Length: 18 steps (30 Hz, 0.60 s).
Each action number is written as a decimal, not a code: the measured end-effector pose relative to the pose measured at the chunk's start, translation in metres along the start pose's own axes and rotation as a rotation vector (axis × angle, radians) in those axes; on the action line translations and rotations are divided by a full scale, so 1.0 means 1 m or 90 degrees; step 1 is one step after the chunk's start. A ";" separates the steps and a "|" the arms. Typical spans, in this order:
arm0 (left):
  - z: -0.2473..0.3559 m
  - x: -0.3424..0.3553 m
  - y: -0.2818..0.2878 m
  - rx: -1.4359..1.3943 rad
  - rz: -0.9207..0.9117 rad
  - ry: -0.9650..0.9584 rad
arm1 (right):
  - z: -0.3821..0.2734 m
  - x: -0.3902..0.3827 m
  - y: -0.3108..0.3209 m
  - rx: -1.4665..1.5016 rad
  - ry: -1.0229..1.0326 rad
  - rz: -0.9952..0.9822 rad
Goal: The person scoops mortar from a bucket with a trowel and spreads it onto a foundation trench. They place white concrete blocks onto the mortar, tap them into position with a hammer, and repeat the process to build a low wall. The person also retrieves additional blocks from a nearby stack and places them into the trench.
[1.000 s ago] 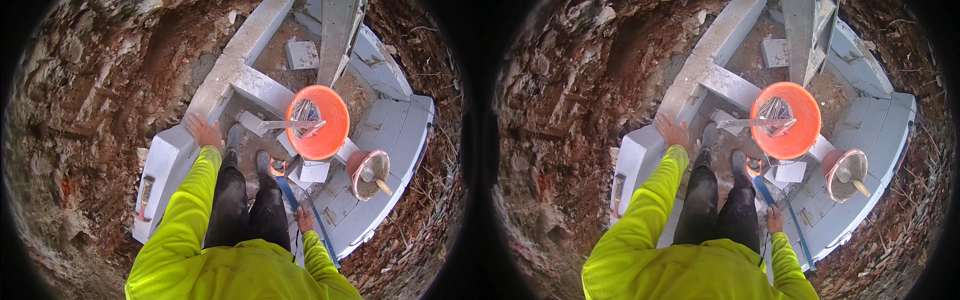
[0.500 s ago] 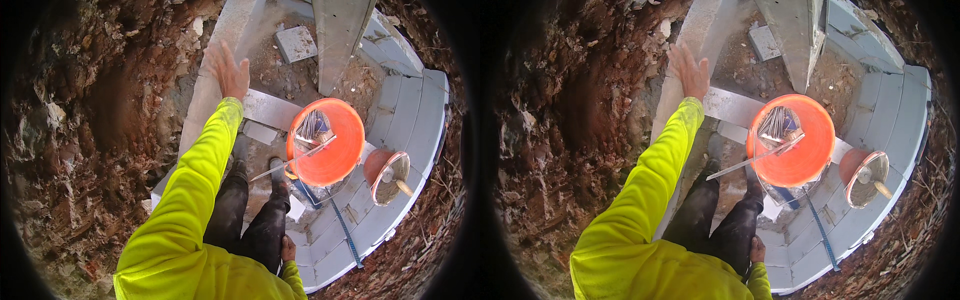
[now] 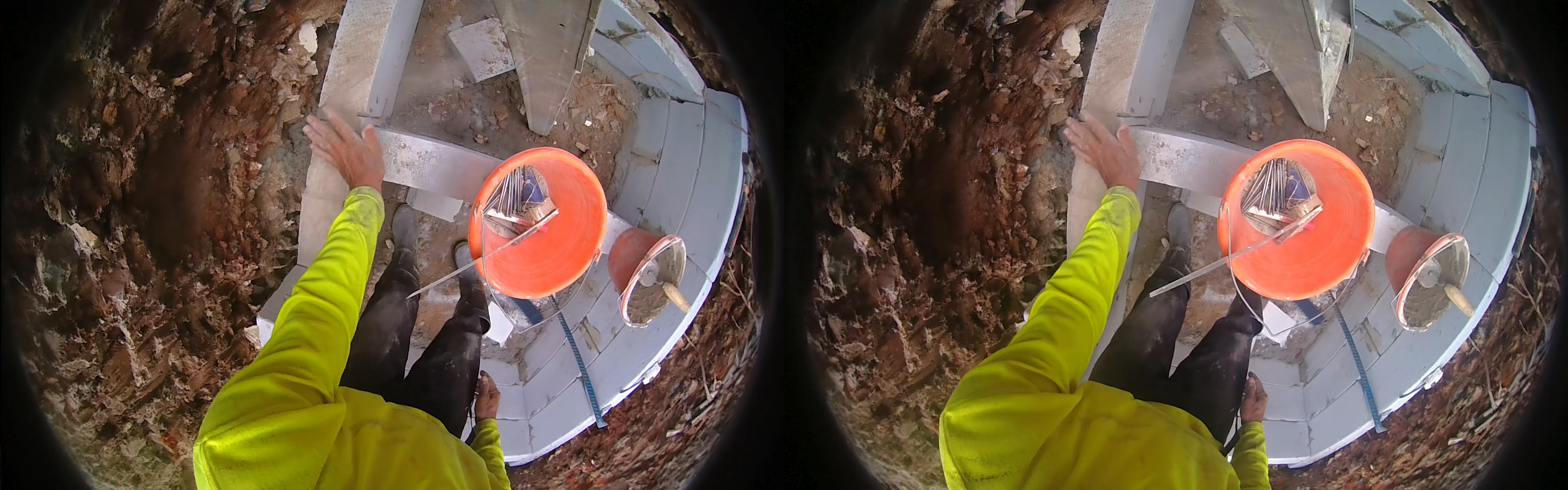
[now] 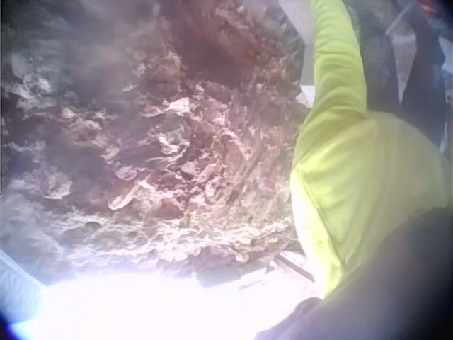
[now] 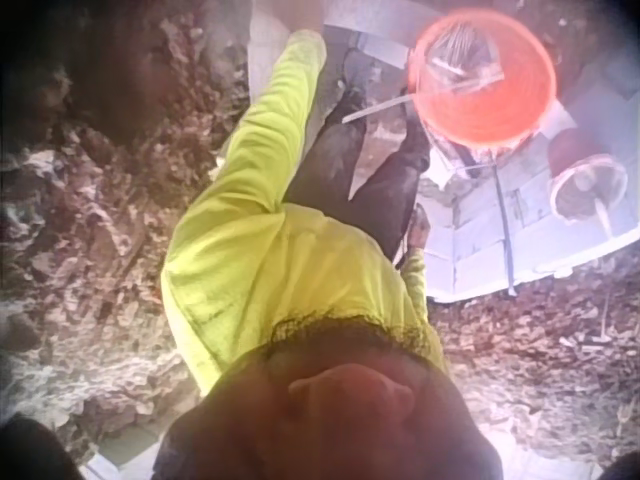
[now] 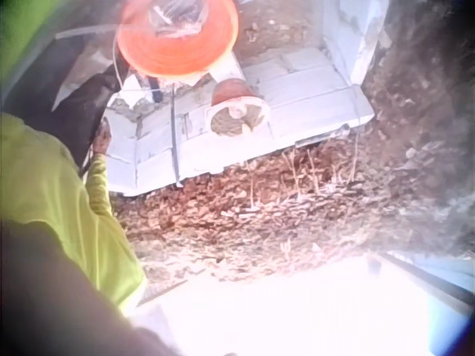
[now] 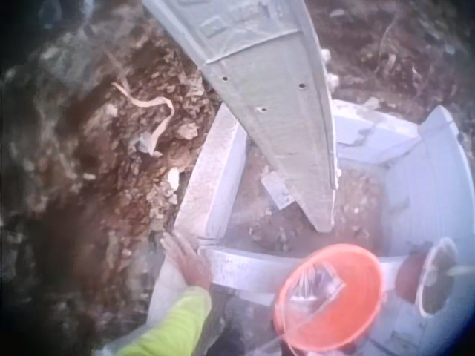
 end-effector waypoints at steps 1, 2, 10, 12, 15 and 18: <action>-0.005 -0.009 0.003 0.049 0.016 0.013 | -0.001 0.000 0.001 -0.022 -0.003 0.014; -0.011 -0.017 0.000 0.098 -0.015 0.046 | -0.006 -0.001 -0.001 -0.003 0.017 0.007; 0.084 0.001 -0.032 -0.066 -0.087 -0.257 | 0.009 0.009 -0.002 -0.016 -0.013 0.003; 0.005 0.025 -0.015 -0.017 -0.029 0.065 | 0.018 0.008 0.000 -0.012 -0.061 0.023; -0.017 0.035 -0.036 0.166 -0.168 0.181 | 0.005 0.007 -0.005 -0.009 0.006 -0.010; 0.110 0.041 -0.065 0.012 -0.206 -0.381 | 0.001 0.006 -0.008 -0.030 -0.006 -0.012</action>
Point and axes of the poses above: each hand's wrist, its own x-axis towards the middle knuckle, its own y-axis out of the back of the hand, z = x × y, the point moved 10 cm from there along x, towards the middle knuckle, and after that the axes turned 3 degrees about x, right-handed, at the moved point
